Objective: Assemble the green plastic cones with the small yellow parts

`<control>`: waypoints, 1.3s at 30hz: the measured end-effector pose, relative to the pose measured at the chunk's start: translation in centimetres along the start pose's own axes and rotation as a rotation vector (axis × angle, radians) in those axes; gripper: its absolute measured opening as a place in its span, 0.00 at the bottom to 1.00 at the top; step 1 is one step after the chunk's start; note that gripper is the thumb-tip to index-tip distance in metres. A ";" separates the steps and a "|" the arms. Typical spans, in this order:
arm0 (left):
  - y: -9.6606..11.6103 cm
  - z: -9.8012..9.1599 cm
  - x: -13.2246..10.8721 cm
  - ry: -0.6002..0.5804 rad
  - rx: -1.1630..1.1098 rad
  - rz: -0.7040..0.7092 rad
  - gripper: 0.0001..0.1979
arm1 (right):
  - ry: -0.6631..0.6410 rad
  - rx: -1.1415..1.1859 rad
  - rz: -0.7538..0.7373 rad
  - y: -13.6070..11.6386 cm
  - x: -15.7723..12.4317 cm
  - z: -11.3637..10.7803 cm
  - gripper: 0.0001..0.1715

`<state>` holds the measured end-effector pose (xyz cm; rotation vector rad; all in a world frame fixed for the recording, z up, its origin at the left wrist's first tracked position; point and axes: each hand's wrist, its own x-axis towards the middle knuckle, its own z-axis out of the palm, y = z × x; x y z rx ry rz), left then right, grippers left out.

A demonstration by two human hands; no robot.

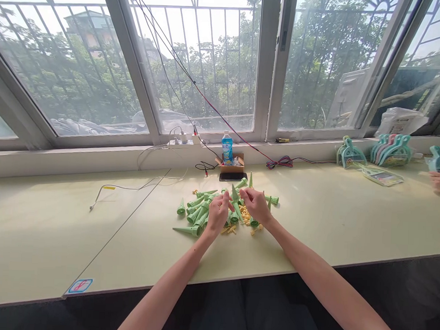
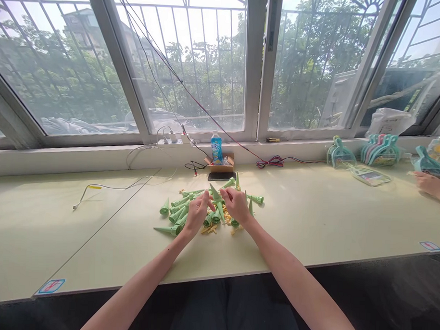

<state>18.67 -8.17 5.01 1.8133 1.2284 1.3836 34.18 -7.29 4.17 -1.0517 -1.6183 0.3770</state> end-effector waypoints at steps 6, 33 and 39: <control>0.4 -0.2 -0.1 -0.060 -0.033 -0.079 0.36 | -0.102 0.020 -0.067 -0.4 -0.3 0.0 0.24; -1.9 0.0 0.3 -0.076 0.076 0.193 0.14 | -0.045 0.014 0.015 -0.1 0.1 -0.4 0.28; -2.3 0.5 0.3 -0.085 0.070 0.240 0.12 | -0.024 0.038 0.027 -0.2 0.2 -0.1 0.29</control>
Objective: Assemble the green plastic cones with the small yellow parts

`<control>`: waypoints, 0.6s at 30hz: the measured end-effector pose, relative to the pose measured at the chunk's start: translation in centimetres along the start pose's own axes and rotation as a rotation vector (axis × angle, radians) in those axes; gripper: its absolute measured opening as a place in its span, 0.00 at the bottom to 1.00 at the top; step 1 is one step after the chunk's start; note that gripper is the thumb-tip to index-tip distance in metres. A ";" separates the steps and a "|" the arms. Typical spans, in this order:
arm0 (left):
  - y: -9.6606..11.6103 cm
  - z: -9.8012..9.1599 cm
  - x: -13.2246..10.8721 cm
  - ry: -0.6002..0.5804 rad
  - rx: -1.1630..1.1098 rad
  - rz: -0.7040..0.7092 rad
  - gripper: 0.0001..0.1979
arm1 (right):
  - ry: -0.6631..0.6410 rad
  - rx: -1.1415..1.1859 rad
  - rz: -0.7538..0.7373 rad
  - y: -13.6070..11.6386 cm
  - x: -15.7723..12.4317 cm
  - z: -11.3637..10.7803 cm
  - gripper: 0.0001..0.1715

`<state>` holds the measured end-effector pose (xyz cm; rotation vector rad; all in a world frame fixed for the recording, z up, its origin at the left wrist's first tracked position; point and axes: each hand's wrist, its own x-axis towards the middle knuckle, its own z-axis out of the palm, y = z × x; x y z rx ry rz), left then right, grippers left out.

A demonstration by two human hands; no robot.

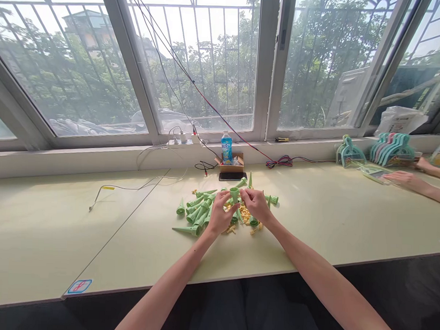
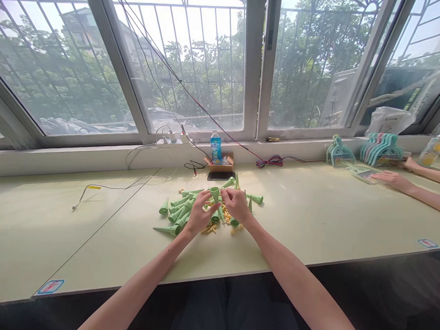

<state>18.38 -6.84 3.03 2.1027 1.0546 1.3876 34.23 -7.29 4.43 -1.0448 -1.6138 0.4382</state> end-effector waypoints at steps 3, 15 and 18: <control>0.0 0.2 0.0 0.019 -0.013 -0.022 0.14 | 0.041 0.005 0.007 -0.1 0.0 0.1 0.28; 2.0 -0.6 0.1 0.051 -0.179 -0.292 0.34 | 0.008 -0.006 -0.107 -0.1 -0.3 0.0 0.24; 1.8 -0.7 0.0 0.042 -0.238 -0.376 0.33 | -0.067 0.003 -0.177 0.1 -0.4 0.1 0.24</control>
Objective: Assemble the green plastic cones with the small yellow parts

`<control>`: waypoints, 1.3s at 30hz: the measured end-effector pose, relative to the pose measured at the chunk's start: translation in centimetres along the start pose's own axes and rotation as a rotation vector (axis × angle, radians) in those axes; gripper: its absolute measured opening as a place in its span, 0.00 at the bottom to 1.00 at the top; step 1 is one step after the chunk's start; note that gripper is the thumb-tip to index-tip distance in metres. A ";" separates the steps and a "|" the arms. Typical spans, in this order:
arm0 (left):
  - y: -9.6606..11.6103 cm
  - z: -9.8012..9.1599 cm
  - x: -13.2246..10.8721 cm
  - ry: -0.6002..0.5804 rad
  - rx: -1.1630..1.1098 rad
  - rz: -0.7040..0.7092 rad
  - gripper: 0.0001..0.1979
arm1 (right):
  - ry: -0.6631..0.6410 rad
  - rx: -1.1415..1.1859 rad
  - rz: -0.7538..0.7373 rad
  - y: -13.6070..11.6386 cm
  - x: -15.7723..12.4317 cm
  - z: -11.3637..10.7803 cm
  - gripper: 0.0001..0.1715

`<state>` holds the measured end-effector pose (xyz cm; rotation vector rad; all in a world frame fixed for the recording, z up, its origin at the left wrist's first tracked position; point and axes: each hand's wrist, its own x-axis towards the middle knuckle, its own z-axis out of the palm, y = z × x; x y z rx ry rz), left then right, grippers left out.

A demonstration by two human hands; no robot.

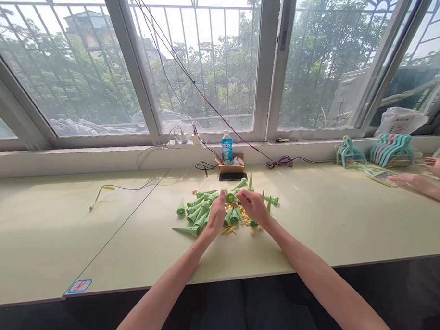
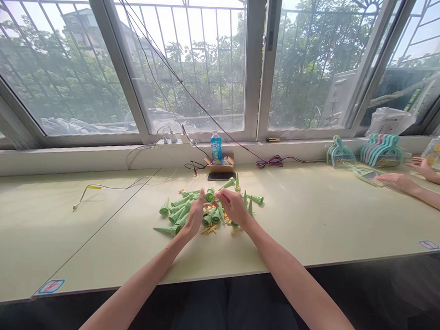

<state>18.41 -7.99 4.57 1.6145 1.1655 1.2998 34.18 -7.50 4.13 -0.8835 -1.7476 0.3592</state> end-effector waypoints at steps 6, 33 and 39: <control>-0.3 -0.1 0.2 -0.020 -0.030 -0.012 0.29 | -0.013 0.016 -0.033 0.2 0.0 0.0 0.22; -1.9 0.2 0.7 -0.165 0.163 0.279 0.19 | 0.066 -0.055 0.155 -0.3 0.2 -0.2 0.27; -1.9 0.7 0.8 -0.125 0.097 0.291 0.19 | 0.084 -0.026 0.177 -0.1 0.2 0.2 0.26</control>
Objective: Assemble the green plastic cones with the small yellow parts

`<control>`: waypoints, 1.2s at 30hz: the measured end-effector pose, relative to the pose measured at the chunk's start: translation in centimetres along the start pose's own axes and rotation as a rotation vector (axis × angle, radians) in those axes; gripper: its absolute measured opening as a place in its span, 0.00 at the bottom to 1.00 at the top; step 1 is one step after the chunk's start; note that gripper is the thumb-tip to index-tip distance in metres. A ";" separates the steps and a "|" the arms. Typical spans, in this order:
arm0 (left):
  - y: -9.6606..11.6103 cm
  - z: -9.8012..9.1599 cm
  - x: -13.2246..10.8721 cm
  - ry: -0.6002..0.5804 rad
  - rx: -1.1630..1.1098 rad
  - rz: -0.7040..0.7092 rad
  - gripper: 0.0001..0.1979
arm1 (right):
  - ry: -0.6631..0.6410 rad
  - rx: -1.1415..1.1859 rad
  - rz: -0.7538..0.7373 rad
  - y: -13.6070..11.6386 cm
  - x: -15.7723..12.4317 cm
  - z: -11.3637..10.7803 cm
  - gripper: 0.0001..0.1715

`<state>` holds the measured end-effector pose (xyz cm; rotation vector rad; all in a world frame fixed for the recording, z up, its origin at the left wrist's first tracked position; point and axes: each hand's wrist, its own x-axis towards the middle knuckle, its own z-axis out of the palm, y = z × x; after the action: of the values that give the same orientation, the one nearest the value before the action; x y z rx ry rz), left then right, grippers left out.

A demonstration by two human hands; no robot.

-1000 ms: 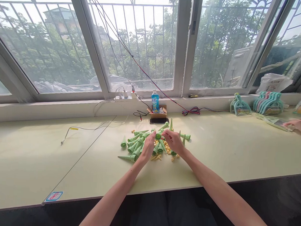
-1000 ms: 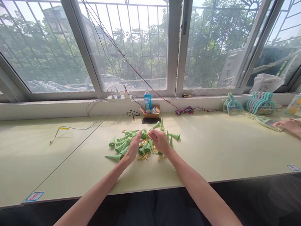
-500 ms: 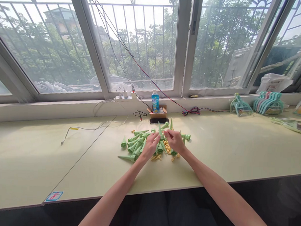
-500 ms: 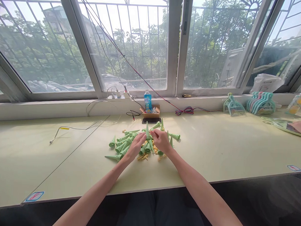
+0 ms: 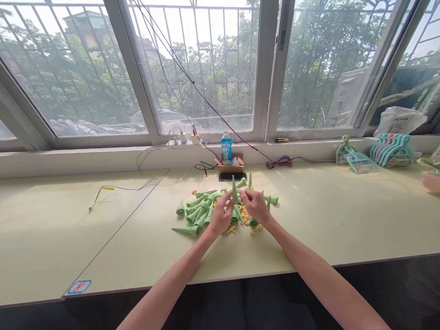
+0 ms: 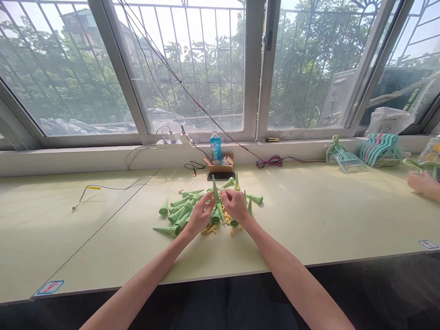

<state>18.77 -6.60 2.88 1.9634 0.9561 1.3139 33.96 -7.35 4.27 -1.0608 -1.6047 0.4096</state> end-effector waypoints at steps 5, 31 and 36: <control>0.8 0.0 -0.1 0.025 0.001 -0.016 0.19 | -0.017 0.029 0.000 0.0 0.0 0.1 0.27; 0.6 -0.5 -0.3 0.020 0.142 -0.069 0.20 | -0.179 0.009 -0.123 0.0 -0.5 0.0 0.28; 0.4 -0.5 -0.4 0.008 0.154 -0.077 0.20 | -0.191 -0.016 -0.134 0.1 -0.5 0.0 0.28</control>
<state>18.30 -7.12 3.21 2.0150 1.1552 1.2389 34.04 -7.72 3.87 -0.9414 -1.8400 0.4181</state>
